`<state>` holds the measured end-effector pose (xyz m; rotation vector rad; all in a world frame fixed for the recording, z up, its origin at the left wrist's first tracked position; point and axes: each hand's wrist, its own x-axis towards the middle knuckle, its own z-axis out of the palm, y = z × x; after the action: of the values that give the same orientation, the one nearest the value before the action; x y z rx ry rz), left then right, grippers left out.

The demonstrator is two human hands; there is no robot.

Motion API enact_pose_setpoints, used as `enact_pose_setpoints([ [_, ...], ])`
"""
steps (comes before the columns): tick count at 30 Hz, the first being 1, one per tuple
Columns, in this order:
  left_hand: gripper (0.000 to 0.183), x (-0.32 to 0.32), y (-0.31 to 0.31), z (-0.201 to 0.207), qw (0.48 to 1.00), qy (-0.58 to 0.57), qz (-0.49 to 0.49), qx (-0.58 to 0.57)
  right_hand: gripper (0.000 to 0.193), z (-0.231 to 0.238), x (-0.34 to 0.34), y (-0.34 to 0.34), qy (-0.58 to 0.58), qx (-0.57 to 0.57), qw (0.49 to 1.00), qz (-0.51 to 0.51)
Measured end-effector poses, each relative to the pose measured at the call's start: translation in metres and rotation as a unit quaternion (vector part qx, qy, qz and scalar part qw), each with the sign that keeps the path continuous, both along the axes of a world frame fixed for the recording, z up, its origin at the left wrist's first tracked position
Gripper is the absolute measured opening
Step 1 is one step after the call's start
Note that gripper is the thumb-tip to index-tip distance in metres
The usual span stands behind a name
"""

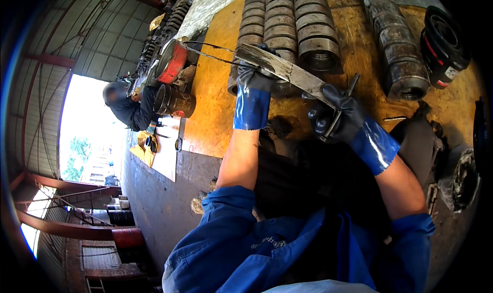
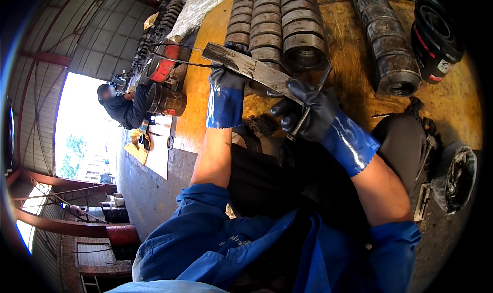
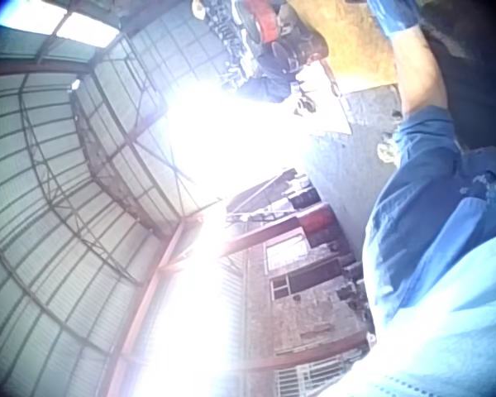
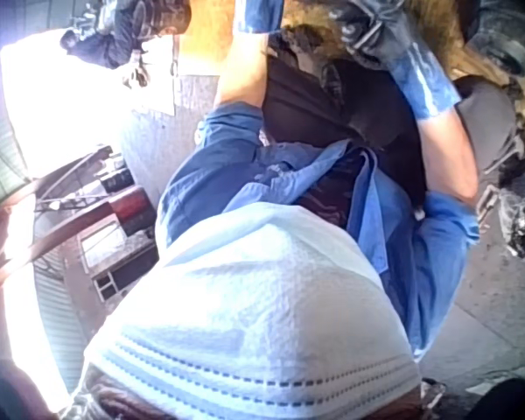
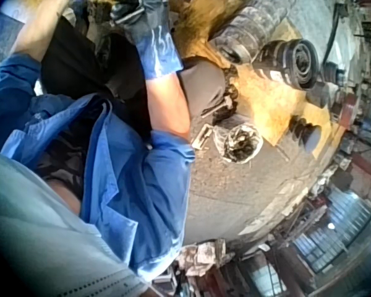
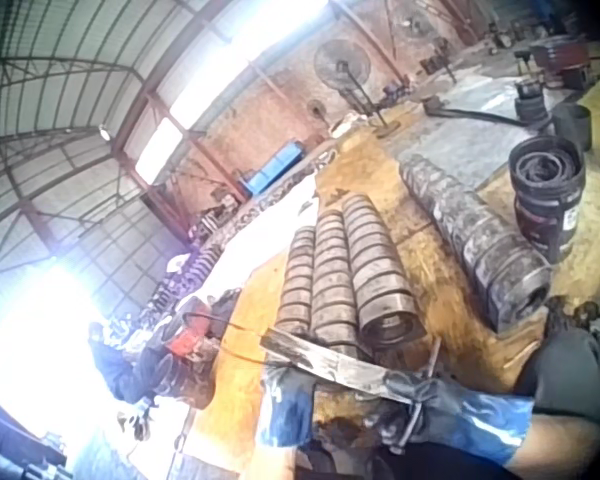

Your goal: The person uses a scraper to clean grease and debris from metal cylindrical components on a workbench, then applies fresh grease to a ring and internal groove of a part.

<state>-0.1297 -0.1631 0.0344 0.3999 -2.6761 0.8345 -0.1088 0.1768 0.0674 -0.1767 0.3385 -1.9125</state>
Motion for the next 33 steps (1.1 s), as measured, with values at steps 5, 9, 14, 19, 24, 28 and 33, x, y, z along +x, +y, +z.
enact_pose_setpoints([
  [5, 0.043, 0.005, -0.026, -0.004, 0.948, 0.100, -0.150, 0.262, 0.040, 0.016, 0.007, 0.008, -0.002, 0.081, 0.996, -0.041],
  [9, 0.035, 0.012, -0.004, 0.019, 0.802, 0.201, -0.234, 0.512, 0.042, 0.026, 0.007, 0.018, 0.008, 0.122, 0.990, -0.067],
  [14, 0.029, 0.035, 0.047, 0.062, 0.830, 0.197, -0.186, 0.488, 0.040, 0.039, 0.004, 0.035, 0.031, 0.192, 0.977, -0.087],
  [19, 0.024, 0.041, 0.009, 0.054, 0.900, 0.172, -0.183, 0.357, 0.038, 0.034, 0.001, 0.043, 0.033, 0.174, 0.982, -0.061],
  [24, 0.018, 0.043, 0.021, 0.061, 0.860, 0.156, -0.237, 0.424, 0.028, 0.028, -0.006, 0.051, -0.024, 0.159, 0.979, -0.123],
  [28, 0.016, 0.044, 0.029, 0.067, 0.845, 0.143, -0.260, 0.444, 0.029, 0.023, -0.015, 0.067, -0.032, 0.171, 0.981, -0.080],
  [33, 0.020, 0.043, 0.030, 0.068, 0.841, 0.144, -0.297, 0.429, 0.031, 0.018, -0.016, 0.077, -0.009, 0.225, 0.970, -0.087],
])
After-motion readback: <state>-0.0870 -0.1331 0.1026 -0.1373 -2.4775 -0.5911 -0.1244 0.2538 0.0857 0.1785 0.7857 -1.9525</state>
